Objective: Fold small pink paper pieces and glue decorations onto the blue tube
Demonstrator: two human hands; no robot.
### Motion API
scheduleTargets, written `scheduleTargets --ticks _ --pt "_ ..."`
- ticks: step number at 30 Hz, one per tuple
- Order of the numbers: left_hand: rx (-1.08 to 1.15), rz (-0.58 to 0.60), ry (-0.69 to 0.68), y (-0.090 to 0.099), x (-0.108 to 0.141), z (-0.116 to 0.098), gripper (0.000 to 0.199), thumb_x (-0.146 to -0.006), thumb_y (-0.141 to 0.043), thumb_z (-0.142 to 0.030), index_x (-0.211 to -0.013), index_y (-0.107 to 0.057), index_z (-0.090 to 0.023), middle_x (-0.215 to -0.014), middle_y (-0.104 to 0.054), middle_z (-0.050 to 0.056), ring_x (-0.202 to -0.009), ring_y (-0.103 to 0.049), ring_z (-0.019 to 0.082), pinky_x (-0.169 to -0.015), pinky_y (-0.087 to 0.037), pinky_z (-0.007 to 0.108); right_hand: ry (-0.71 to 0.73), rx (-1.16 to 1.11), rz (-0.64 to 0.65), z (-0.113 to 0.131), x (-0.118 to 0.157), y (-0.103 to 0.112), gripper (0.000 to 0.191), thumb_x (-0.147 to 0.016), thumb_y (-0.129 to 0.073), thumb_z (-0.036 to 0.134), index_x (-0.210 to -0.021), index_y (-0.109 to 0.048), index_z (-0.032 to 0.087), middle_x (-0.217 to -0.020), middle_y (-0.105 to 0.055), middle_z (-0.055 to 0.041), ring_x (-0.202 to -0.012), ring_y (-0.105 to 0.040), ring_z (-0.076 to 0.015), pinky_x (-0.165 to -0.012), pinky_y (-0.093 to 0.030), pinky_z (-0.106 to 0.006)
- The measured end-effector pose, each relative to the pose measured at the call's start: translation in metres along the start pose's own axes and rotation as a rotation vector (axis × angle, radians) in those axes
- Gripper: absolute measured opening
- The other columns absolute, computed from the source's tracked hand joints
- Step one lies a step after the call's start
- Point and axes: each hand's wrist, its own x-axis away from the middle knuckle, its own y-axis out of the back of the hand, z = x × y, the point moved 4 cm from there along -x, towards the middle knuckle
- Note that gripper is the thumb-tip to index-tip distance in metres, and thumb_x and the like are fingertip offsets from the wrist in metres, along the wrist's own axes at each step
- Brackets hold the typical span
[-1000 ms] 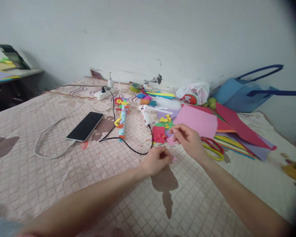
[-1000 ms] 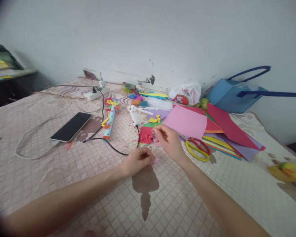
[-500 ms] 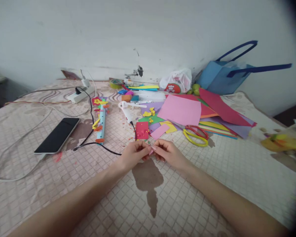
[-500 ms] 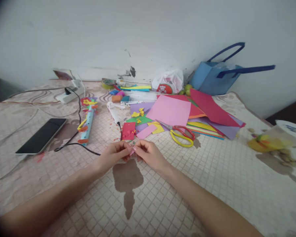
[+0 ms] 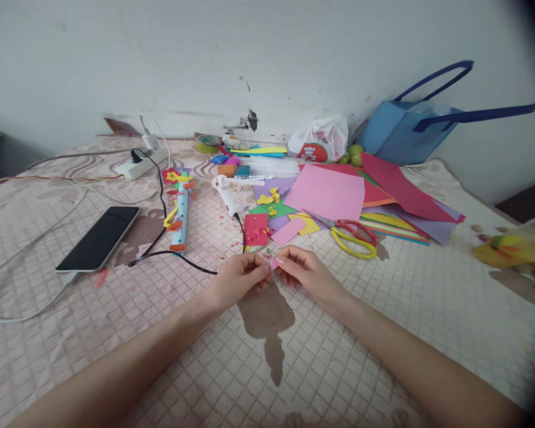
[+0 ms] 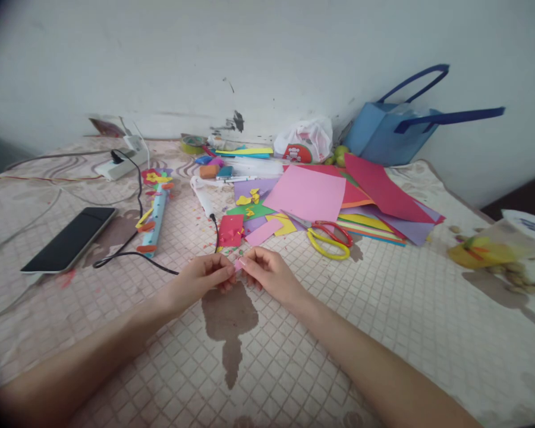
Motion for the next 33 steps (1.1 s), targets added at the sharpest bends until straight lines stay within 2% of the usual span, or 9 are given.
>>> scheduleTargets --ticks 8,15,22,27,33 --pt "-0.045 0.038 -0.034 -0.0009 0.0005 0.0007 0.026 -0.076 -0.06 -0.037 -0.075 -0.057 -0.012 -0.067 -0.059 0.001 -0.057 -0.054 0.008 -0.056 -0.043 0.02 0.036 0.004 0.034 -0.0024 0.0015 -0.0017 0.02 -0.083 -0.057 0.033 -0.072 -0.05 0.017 -0.059 -0.046 0.0052 -0.049 -0.042 -0.0065 -0.045 -0.034 -0.019" --pt "-0.086 -0.01 -0.054 0.001 0.0029 -0.0015 0.021 -0.076 -0.059 -0.032 -0.07 -0.054 -0.012 -0.062 -0.056 -0.001 -0.054 -0.051 0.007 -0.05 -0.039 0.018 0.016 -0.023 0.042 -0.0029 0.0016 -0.0016 0.02 -0.083 -0.056 0.036 -0.075 -0.052 0.018 -0.06 -0.049 0.0044 -0.048 -0.043 -0.0069 -0.045 -0.035 -0.02" --pt "-0.051 0.029 -0.06 0.0012 0.001 0.0001 0.024 -0.077 -0.059 -0.036 -0.078 -0.056 -0.012 -0.068 -0.059 0.001 -0.06 -0.054 0.009 -0.057 -0.043 0.02 -0.005 0.016 0.04 -0.0035 0.0019 -0.0015 0.017 -0.083 -0.056 0.03 -0.073 -0.049 0.017 -0.058 -0.047 0.0052 -0.048 -0.043 -0.0066 -0.045 -0.033 -0.019" --pt "-0.033 -0.017 -0.056 0.0023 0.001 -0.0007 0.022 -0.076 -0.059 -0.033 -0.07 -0.053 -0.013 -0.059 -0.054 -0.002 -0.054 -0.052 0.008 -0.052 -0.04 0.02 0.001 0.04 0.099 -0.0006 0.0037 -0.0046 0.021 -0.084 -0.055 0.035 -0.075 -0.05 0.017 -0.062 -0.047 0.0042 -0.052 -0.044 -0.007 -0.048 -0.035 -0.02" --pt "-0.042 -0.009 -0.063 -0.0006 0.0044 -0.004 0.023 -0.075 -0.06 -0.035 -0.07 -0.054 -0.013 -0.059 -0.054 -0.002 -0.053 -0.05 0.008 -0.049 -0.037 0.019 -0.002 0.072 0.109 -0.0038 0.0034 -0.0046 0.021 -0.084 -0.054 0.036 -0.075 -0.051 0.018 -0.063 -0.047 0.0037 -0.053 -0.045 -0.0083 -0.048 -0.035 -0.021"
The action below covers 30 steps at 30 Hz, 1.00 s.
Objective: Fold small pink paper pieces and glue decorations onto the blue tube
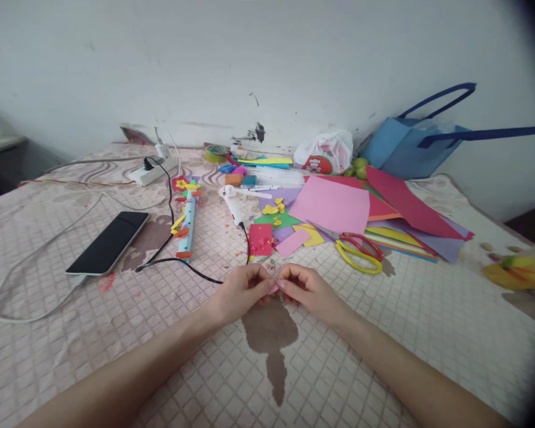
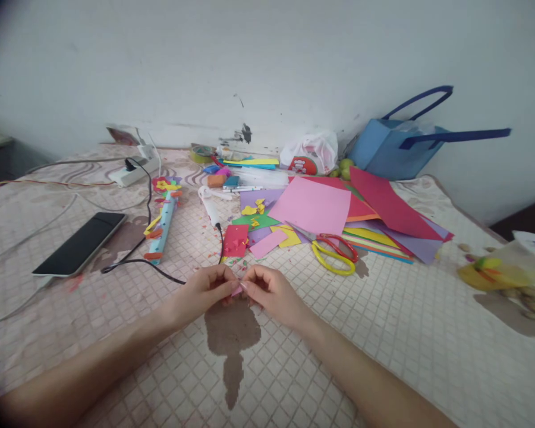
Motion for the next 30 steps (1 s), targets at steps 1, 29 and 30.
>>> scheduleTargets --ticks 1,29,30 --pt "0.004 -0.002 0.003 -0.0002 0.0004 -0.0002 0.023 -0.075 -0.06 -0.035 -0.07 -0.054 -0.013 -0.059 -0.054 -0.002 -0.053 -0.049 0.008 -0.049 -0.036 0.019 -0.003 -0.003 -0.004 -0.0002 0.0 0.0001 0.021 -0.084 -0.054 0.036 -0.074 -0.051 0.018 -0.062 -0.047 0.0039 -0.052 -0.044 -0.0084 -0.047 -0.035 -0.021" --pt "-0.021 0.008 0.003 0.0018 -0.0007 0.0029 0.027 -0.075 -0.06 -0.04 -0.069 -0.054 -0.014 -0.061 -0.056 0.0 -0.054 -0.051 0.009 -0.051 -0.04 0.02 0.01 -0.013 -0.032 0.0043 0.0007 -0.0002 0.02 -0.082 -0.057 0.036 -0.074 -0.051 0.018 -0.065 -0.048 0.0033 -0.052 -0.043 -0.0079 -0.048 -0.036 -0.021" --pt "-0.037 0.007 -0.005 0.0021 -0.0006 0.0025 0.028 -0.075 -0.06 -0.04 -0.069 -0.053 -0.014 -0.059 -0.055 -0.001 -0.053 -0.05 0.009 -0.049 -0.038 0.019 0.007 -0.018 -0.037 0.0044 0.0007 -0.0002 0.021 -0.082 -0.057 0.036 -0.073 -0.05 0.018 -0.065 -0.048 0.0035 -0.052 -0.043 -0.0078 -0.048 -0.036 -0.021"
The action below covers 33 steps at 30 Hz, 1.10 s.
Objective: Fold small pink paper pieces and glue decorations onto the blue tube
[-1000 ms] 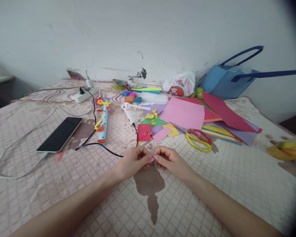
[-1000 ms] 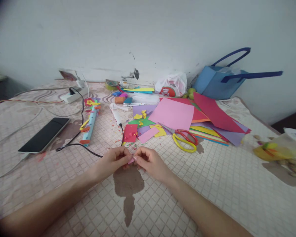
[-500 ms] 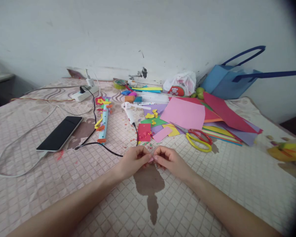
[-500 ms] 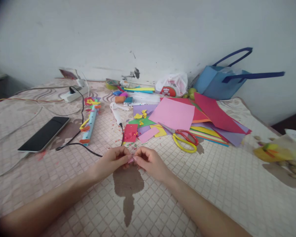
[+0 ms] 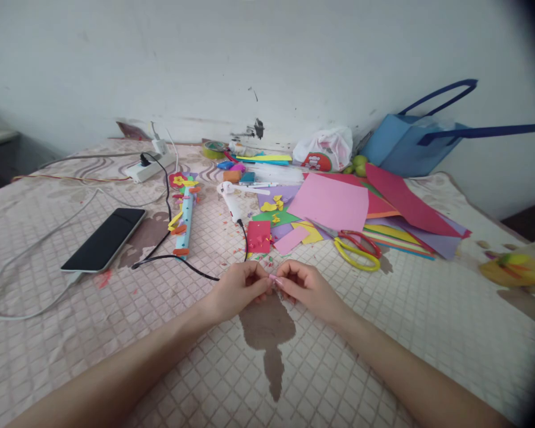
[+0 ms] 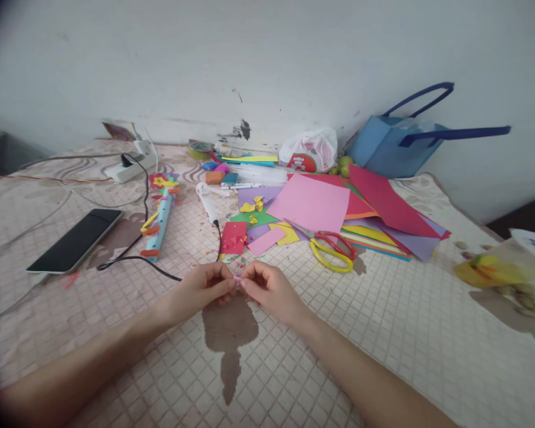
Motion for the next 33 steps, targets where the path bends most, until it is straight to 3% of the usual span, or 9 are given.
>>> scheduleTargets --ticks 5,11,23,28,33 --pt "-0.088 -0.017 -0.036 0.0022 0.0007 -0.0029 0.029 -0.077 -0.057 -0.042 -0.07 -0.053 -0.014 -0.052 -0.047 -0.004 -0.047 -0.041 0.007 -0.043 -0.03 0.018 -0.025 -0.039 -0.01 -0.0023 -0.0001 0.0008 0.021 -0.081 -0.058 0.036 -0.074 -0.05 0.018 -0.062 -0.046 0.0045 -0.051 -0.043 -0.0075 -0.047 -0.036 -0.021" --pt "-0.018 0.046 -0.011 -0.0003 0.0013 -0.0028 0.027 -0.079 -0.056 -0.04 -0.072 -0.054 -0.014 -0.064 -0.055 0.0 -0.055 -0.05 0.008 -0.051 -0.04 0.019 -0.024 -0.052 -0.029 -0.0042 0.0006 0.0028 0.021 -0.083 -0.057 0.037 -0.076 -0.051 0.018 -0.062 -0.048 0.0044 -0.05 -0.044 -0.0076 -0.048 -0.036 -0.021" --pt "-0.094 0.004 -0.042 0.0024 0.0012 -0.0038 0.024 -0.077 -0.057 -0.037 -0.075 -0.055 -0.014 -0.062 -0.054 -0.001 -0.057 -0.05 0.01 -0.052 -0.038 0.02 -0.001 0.012 -0.009 -0.0009 0.0021 0.0011 0.024 -0.083 -0.055 0.039 -0.074 -0.05 0.018 -0.061 -0.048 0.004 -0.052 -0.045 -0.0083 -0.049 -0.037 -0.021" --pt "-0.065 -0.01 -0.04 0.0044 0.0005 -0.0011 0.02 -0.078 -0.055 -0.033 -0.072 -0.052 -0.014 -0.059 -0.051 -0.002 -0.055 -0.049 0.009 -0.052 -0.037 0.02 -0.009 0.004 -0.007 0.0006 0.0025 0.0007 0.031 -0.089 -0.043 0.044 -0.074 -0.051 0.018 -0.059 -0.051 0.0025 -0.051 -0.047 -0.0089 -0.049 -0.038 -0.022" --pt "-0.063 0.003 -0.024 0.0044 -0.0003 0.0012 0.022 -0.078 -0.056 -0.035 -0.073 -0.054 -0.014 -0.061 -0.052 -0.002 -0.056 -0.05 0.009 -0.053 -0.038 0.021 -0.032 -0.012 -0.009 0.0006 0.0037 -0.0005 0.023 -0.083 -0.056 0.038 -0.074 -0.05 0.018 -0.06 -0.048 0.0043 -0.051 -0.046 -0.0082 -0.049 -0.038 -0.021"
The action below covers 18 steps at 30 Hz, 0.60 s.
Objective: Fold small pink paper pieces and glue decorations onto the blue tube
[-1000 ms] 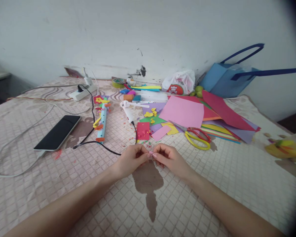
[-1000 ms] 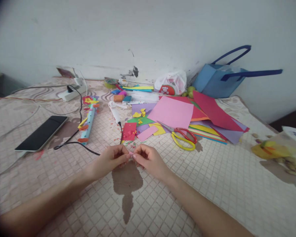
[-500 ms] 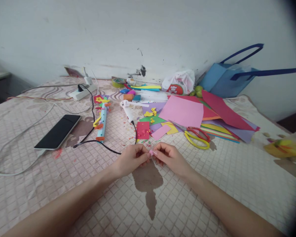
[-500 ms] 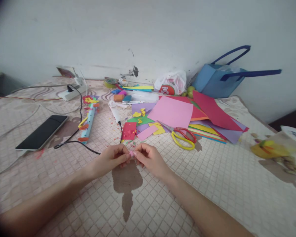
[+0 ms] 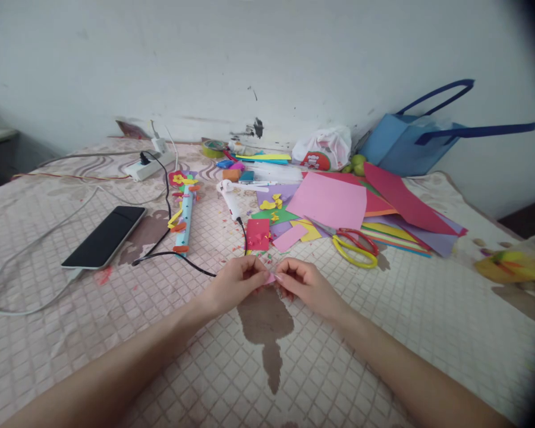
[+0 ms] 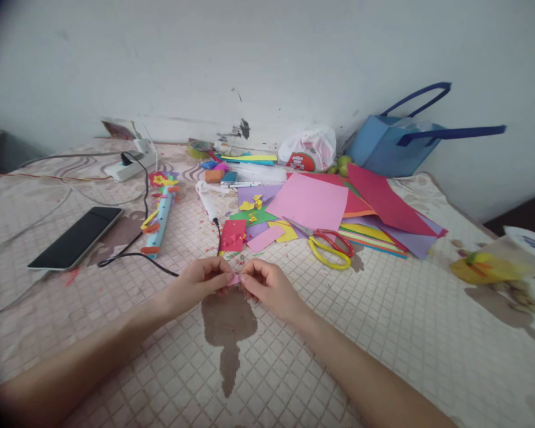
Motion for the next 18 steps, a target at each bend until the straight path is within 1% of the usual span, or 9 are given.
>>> scheduleTargets --ticks 4,9,14,18 --pt "0.002 0.047 -0.002 -0.0015 -0.0006 -0.0005 0.023 -0.078 -0.058 -0.036 -0.076 -0.055 -0.013 -0.063 -0.054 -0.001 -0.059 -0.051 0.01 -0.054 -0.038 0.02 0.016 0.017 -0.002 0.0008 0.0001 -0.0006 0.022 -0.084 -0.055 0.036 -0.073 -0.05 0.018 -0.061 -0.048 0.004 -0.051 -0.046 -0.0078 -0.048 -0.038 -0.021" --pt "0.031 0.021 -0.03 -0.0006 -0.0011 -0.0021 0.024 -0.078 -0.058 -0.036 -0.072 -0.053 -0.013 -0.059 -0.052 -0.002 -0.055 -0.048 0.008 -0.051 -0.036 0.019 0.033 0.007 -0.045 0.001 -0.0009 0.0018 0.029 -0.09 -0.043 0.041 -0.076 -0.053 0.017 -0.059 -0.052 0.0023 -0.051 -0.047 -0.0081 -0.048 -0.038 -0.02" --pt "0.052 0.008 -0.027 -0.0001 -0.0011 -0.0001 0.024 -0.078 -0.059 -0.036 -0.075 -0.053 -0.013 -0.06 -0.053 -0.002 -0.056 -0.049 0.008 -0.053 -0.037 0.02 0.032 -0.001 -0.026 0.0 -0.0008 0.0015 0.021 -0.083 -0.057 0.036 -0.076 -0.053 0.017 -0.061 -0.05 0.0037 -0.052 -0.047 -0.0074 -0.049 -0.038 -0.02" --pt "0.031 0.04 0.003 -0.0012 -0.0013 0.0019 0.026 -0.078 -0.059 -0.038 -0.074 -0.053 -0.013 -0.06 -0.053 -0.002 -0.057 -0.05 0.009 -0.054 -0.039 0.02 0.046 0.016 -0.055 0.0001 -0.0008 0.002 0.02 -0.082 -0.057 0.033 -0.073 -0.051 0.017 -0.059 -0.048 0.0047 -0.05 -0.045 -0.0072 -0.047 -0.037 -0.02"
